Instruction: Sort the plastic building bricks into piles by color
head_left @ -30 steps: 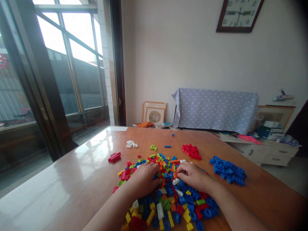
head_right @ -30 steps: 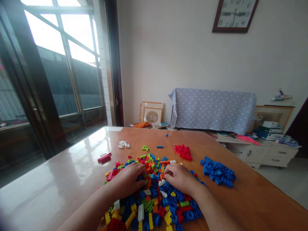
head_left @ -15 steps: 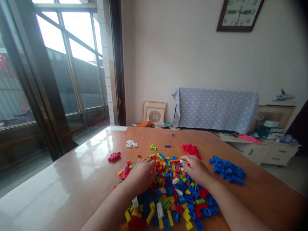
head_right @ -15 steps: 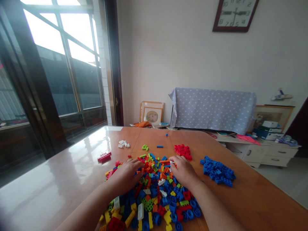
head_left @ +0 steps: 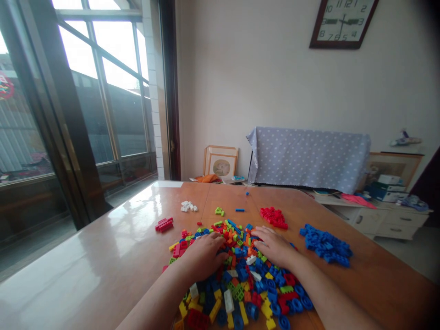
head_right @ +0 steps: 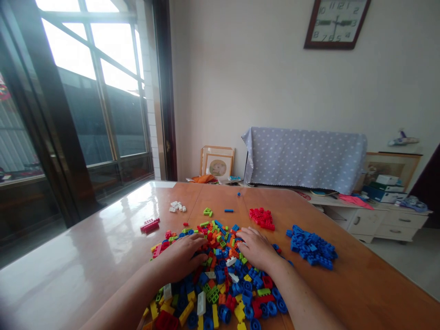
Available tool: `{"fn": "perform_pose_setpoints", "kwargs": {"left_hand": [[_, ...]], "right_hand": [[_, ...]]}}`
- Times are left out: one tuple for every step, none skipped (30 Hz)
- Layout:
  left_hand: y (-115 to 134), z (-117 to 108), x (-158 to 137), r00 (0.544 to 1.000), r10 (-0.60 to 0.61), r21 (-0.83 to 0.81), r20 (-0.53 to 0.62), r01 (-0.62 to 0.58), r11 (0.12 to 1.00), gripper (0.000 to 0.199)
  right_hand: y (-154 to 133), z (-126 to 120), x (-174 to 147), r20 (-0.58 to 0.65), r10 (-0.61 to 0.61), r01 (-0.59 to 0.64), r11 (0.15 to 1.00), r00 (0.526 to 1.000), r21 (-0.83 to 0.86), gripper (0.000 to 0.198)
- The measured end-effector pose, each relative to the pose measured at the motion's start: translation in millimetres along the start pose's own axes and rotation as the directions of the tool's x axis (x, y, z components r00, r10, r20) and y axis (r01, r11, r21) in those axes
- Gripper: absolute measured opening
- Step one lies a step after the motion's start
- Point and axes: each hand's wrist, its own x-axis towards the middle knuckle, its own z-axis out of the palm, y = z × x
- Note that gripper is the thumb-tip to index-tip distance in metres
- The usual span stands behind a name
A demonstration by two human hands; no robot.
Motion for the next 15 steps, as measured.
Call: {"fn": "perform_pose_setpoints", "kwargs": {"left_hand": [[0.9, -0.9, 0.4, 1.000, 0.015, -0.005, 0.002, -0.015, 1.000, 0.038], [2.0, -1.9, 0.7, 1.000, 0.028, -0.007, 0.001, -0.028, 1.000, 0.035], [3.3, -3.1, 0.9, 0.999, 0.036, -0.004, -0.003, -0.036, 0.999, 0.033], [4.7, -4.4, 1.1, 0.999, 0.040, 0.001, -0.006, -0.040, 0.999, 0.031], [6.1, -5.9, 1.1, 0.999, 0.039, 0.007, -0.005, -0.038, 0.999, 0.030], [7.4, -7.3, 1.2, 0.999, 0.033, 0.012, -0.003, -0.033, 0.999, 0.029], [8.4, -8.7, 1.3, 1.000, 0.024, 0.015, -0.001, -0.024, 1.000, 0.028], [9.2, -9.8, 1.4, 1.000, 0.016, 0.017, 0.002, -0.016, 1.000, 0.028], [9.7, -10.5, 1.6, 1.000, 0.010, 0.019, 0.005, -0.010, 1.000, 0.028], [9.9, -10.9, 1.9, 1.000, 0.006, 0.020, 0.005, -0.006, 1.000, 0.029], [9.8, -10.8, 2.3, 1.000, 0.003, 0.022, 0.004, -0.003, 1.000, 0.030], [9.5, -10.4, 2.7, 1.000, 0.001, 0.025, 0.000, -0.001, 1.000, 0.031], [9.1, -9.8, 3.2, 1.000, 0.001, 0.027, -0.004, -0.001, 1.000, 0.032], [8.5, -9.0, 3.6, 1.000, 0.003, 0.030, -0.008, -0.003, 1.000, 0.033], [8.0, -8.2, 3.9, 1.000, 0.006, 0.031, -0.012, -0.006, 1.000, 0.033]], "right_hand": [[-0.9, -1.6, -1.1, -0.014, -0.020, 0.020, 1.000, 1.000, 0.013, 0.042], [-2.2, -3.3, -2.2, -0.029, -0.037, 0.038, 0.999, 0.999, 0.025, 0.039], [-3.5, -5.0, -3.2, -0.046, -0.050, 0.052, 0.998, 0.998, 0.035, 0.036], [-4.8, -6.6, -4.0, -0.065, -0.057, 0.060, 0.997, 0.996, 0.046, 0.035], [-5.9, -8.0, -4.6, -0.084, -0.060, 0.065, 0.996, 0.995, 0.057, 0.034], [-6.6, -9.2, -5.0, -0.102, -0.060, 0.068, 0.995, 0.993, 0.070, 0.032], [-6.9, -10.2, -5.3, -0.120, -0.057, 0.068, 0.994, 0.991, 0.083, 0.031], [-6.8, -10.8, -5.5, -0.137, -0.051, 0.065, 0.993, 0.989, 0.097, 0.030], [-6.3, -11.1, -5.6, -0.150, -0.043, 0.060, 0.992, 0.988, 0.111, 0.029], [-5.5, -11.1, -5.6, -0.161, -0.035, 0.056, 0.991, 0.986, 0.126, 0.029], [-4.5, -10.8, -5.5, -0.168, -0.028, 0.052, 0.989, 0.985, 0.140, 0.029], [-3.2, -10.1, -5.2, -0.171, -0.018, 0.046, 0.987, 0.985, 0.156, 0.029], [-1.8, -9.2, -4.8, -0.168, -0.009, 0.038, 0.984, 0.986, 0.172, 0.030], [-0.1, -8.1, -4.3, -0.164, 0.003, 0.028, 0.981, 0.987, 0.190, 0.030], [1.7, -6.9, -3.7, -0.160, 0.017, 0.017, 0.978, 0.987, 0.210, 0.031]]}}
